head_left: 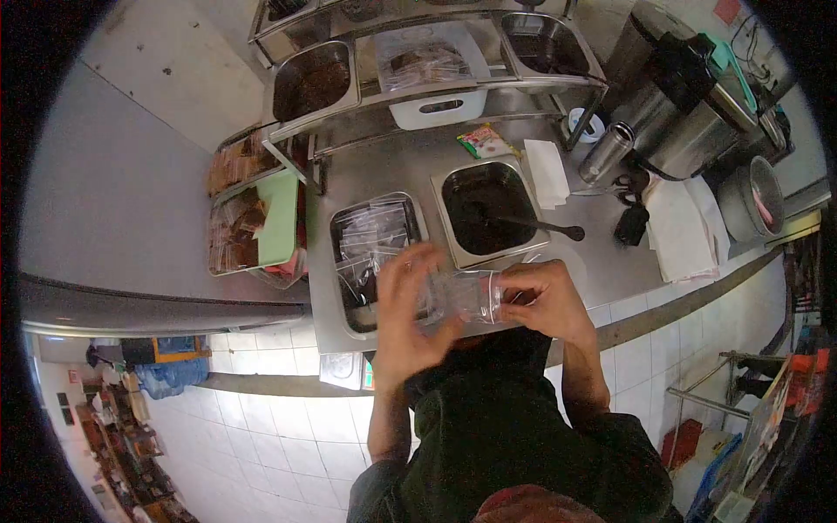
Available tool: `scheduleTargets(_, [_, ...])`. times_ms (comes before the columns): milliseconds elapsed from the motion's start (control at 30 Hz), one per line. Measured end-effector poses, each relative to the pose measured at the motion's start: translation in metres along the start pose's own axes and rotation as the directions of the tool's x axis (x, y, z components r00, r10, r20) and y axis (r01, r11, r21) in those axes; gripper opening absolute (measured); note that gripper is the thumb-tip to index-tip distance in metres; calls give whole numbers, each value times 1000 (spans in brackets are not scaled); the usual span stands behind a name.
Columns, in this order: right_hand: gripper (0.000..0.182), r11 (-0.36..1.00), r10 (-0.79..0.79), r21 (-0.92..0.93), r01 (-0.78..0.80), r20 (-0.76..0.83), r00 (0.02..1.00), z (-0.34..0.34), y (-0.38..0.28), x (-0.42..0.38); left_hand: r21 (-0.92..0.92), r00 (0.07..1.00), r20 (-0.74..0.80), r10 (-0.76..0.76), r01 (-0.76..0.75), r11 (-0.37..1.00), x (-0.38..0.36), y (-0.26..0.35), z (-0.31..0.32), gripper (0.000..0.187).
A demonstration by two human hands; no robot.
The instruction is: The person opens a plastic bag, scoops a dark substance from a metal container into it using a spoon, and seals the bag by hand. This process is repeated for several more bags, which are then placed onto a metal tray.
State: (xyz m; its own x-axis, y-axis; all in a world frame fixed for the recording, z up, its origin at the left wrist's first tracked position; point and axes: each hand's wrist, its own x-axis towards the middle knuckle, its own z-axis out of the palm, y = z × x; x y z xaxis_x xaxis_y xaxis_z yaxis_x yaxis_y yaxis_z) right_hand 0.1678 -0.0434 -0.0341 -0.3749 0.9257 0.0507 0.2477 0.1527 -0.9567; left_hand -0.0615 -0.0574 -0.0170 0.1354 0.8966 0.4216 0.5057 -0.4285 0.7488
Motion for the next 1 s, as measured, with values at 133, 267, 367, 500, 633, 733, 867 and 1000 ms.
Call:
scheduleTargets(133, [34,989,-23,-147,35,81,996,4,2,-2,207,944,306,122,-191,960,-6,5,10,68])
scheduleTargets(267, [30,974,15,-224,19,147,989,3,-1,-3,198,931,338,137,-213,957,-12,-3,18,68])
scheduleTargets(367, [29,974,-38,-217,62,115,993,4,1,-5,214,938,323,125,-201,956,-15,-3,22,66])
scheduleTargets(500, [24,977,-36,-207,39,18,999,-2,-6,-5,106,958,269,102,-135,985,-19,-13,24,63])
scheduleTargets(633, [23,726,-447,-686,54,-410,795,-41,-1,9,-37,987,157,20,-14,999,-23,-16,17,65])
scheduleTargets(733, [24,622,-200,-744,-243,-451,870,-61,21,16,-31,996,87,-24,27,999,-22,-25,14,66])
scheduleTargets(867, [22,613,-21,-773,-163,-222,975,-66,27,25,-3,994,11,-105,105,994,-26,-31,12,71])
scheduleTargets(1000, [18,479,-67,-877,-39,-80,995,-83,30,41,12,983,-8,-184,184,983,-29,-35,8,68])
